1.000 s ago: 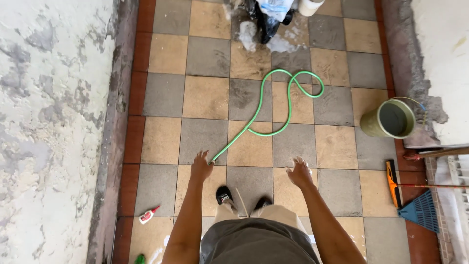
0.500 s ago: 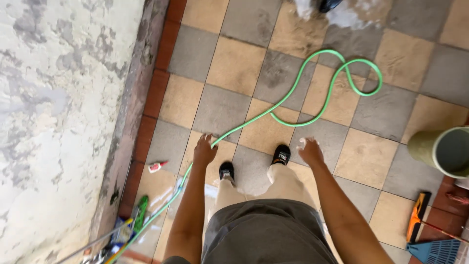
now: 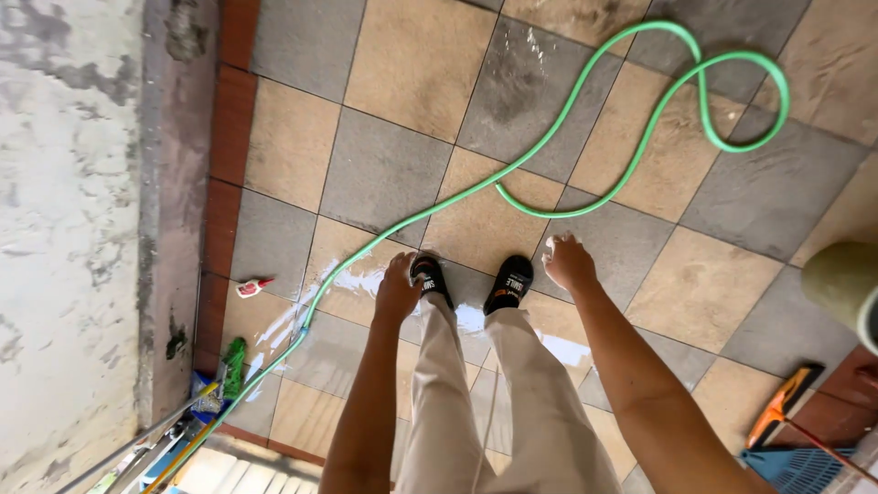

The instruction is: Washing a motorcycle using a sponge, soap, and a water hose for rinsing.

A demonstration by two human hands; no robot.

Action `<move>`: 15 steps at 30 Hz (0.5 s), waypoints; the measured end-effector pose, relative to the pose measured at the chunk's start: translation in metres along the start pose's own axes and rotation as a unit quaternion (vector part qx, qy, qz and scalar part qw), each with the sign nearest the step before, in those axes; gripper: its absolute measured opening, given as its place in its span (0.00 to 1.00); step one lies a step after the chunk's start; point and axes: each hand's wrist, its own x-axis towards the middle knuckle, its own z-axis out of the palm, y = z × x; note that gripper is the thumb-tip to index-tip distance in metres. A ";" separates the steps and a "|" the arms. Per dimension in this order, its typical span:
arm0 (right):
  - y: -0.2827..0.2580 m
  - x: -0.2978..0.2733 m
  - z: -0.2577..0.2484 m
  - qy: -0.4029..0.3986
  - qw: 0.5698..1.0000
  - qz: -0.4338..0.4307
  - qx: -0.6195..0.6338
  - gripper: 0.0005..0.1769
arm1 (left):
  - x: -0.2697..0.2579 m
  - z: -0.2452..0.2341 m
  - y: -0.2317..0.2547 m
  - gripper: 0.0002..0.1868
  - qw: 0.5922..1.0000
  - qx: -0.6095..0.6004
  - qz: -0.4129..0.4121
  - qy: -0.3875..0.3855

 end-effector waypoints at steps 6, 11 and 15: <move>0.047 0.146 0.108 -0.034 0.998 0.021 -0.057 0.18 | 0.102 0.128 -0.065 0.30 0.997 -0.067 0.012 0.023; 0.071 0.254 0.202 -0.023 0.998 0.017 -0.051 0.17 | 0.163 0.228 -0.118 0.30 0.997 -0.053 -0.026 -0.042; 0.117 0.339 0.316 0.097 0.978 -0.049 -0.180 0.23 | 0.203 0.296 -0.160 0.31 0.996 -0.023 -0.028 -0.084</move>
